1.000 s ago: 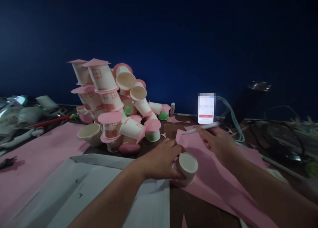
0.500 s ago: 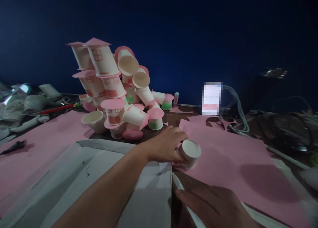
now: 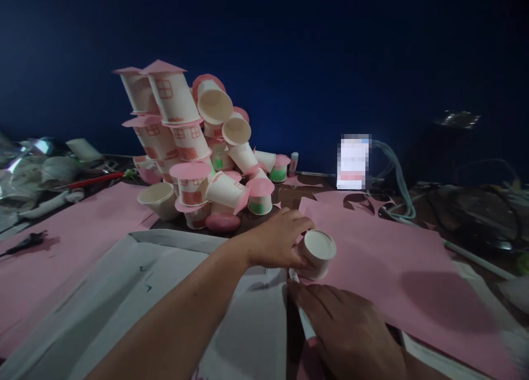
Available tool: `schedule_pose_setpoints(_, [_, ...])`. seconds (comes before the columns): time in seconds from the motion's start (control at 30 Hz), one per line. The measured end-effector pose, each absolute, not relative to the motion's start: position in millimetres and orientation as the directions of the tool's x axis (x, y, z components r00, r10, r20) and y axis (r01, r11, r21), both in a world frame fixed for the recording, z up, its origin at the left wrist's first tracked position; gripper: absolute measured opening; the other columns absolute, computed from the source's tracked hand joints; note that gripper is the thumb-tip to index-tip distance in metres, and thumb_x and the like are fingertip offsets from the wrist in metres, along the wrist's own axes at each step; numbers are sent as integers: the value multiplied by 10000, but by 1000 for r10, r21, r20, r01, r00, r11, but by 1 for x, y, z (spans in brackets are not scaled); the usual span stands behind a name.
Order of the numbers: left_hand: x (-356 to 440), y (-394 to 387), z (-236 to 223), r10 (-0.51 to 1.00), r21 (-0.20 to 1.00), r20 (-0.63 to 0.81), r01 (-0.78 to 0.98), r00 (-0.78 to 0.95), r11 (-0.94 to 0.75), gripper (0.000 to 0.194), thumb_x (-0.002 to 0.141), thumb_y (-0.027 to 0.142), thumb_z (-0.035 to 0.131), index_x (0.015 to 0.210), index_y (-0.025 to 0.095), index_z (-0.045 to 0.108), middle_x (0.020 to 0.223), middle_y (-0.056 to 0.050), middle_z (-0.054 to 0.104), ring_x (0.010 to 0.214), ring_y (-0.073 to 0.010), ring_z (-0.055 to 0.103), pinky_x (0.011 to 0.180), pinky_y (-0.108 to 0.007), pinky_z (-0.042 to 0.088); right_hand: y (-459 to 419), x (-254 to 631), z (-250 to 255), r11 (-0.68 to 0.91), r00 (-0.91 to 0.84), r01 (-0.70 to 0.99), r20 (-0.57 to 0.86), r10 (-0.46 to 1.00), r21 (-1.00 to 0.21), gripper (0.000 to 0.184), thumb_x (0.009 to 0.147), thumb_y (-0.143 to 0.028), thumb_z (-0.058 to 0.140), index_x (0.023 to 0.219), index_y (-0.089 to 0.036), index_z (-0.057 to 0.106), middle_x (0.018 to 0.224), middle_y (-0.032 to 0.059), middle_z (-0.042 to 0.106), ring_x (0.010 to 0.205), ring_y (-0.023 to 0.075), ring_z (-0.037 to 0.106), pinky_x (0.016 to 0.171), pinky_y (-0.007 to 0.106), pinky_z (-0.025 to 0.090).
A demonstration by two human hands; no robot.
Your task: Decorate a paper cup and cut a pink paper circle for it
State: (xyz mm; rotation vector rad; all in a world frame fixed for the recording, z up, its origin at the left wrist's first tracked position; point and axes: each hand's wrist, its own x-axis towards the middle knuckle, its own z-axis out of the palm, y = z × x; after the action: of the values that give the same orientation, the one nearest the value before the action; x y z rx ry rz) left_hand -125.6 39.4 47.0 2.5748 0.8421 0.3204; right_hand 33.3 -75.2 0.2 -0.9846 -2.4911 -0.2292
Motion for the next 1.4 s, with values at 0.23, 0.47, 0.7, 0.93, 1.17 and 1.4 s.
schedule_pose_setpoints(0.23, [-125,39,46,608,445,91,514,789,-734,460,677,374,743,1074,217,570,954,-21,561,942,-236,510,865,-356,379,-66,32,-4,721,-665,692,429,611,47,448,686,12,464,1098,-23,633,827,173,756,647,287,717,491,389,588])
schedule_pose_setpoints(0.47, [-125,40,45,601,461,97,500,793,-733,458,664,381,757,1051,222,569,975,-27,578,953,-238,515,829,-334,387,-63,32,-3,707,-631,707,463,623,12,547,568,75,479,1081,-27,636,804,128,761,613,239,703,482,318,571])
schedule_pose_setpoints(0.7, [-125,40,46,609,468,90,506,788,-725,463,668,356,743,1072,215,566,971,-18,582,950,-236,512,850,-346,377,-70,33,-6,709,-642,705,425,638,1,571,550,7,473,1102,-23,618,791,134,755,642,260,706,519,347,585])
schedule_pose_setpoints(0.93, [-126,39,45,604,471,95,499,792,-728,467,675,407,740,1066,222,564,953,-14,558,968,-240,502,952,-389,340,-80,37,-8,707,-630,706,419,654,-40,497,612,-104,494,1085,-74,645,845,128,765,692,263,715,567,344,589])
schedule_pose_setpoints(1.17, [-125,40,42,617,459,105,513,780,-726,495,655,394,756,1077,221,564,993,-18,572,980,-247,520,1000,-441,321,-89,50,-23,669,-624,737,481,617,98,394,769,-36,492,1099,-177,655,966,109,769,929,252,716,823,331,584])
schedule_pose_setpoints(1.4, [-125,39,43,619,475,121,503,776,-722,484,649,379,777,1057,210,580,1007,-24,579,971,-229,518,919,-356,378,-95,61,-33,647,-591,758,513,623,87,334,867,-61,468,1089,-207,670,930,82,777,856,223,736,761,311,605])
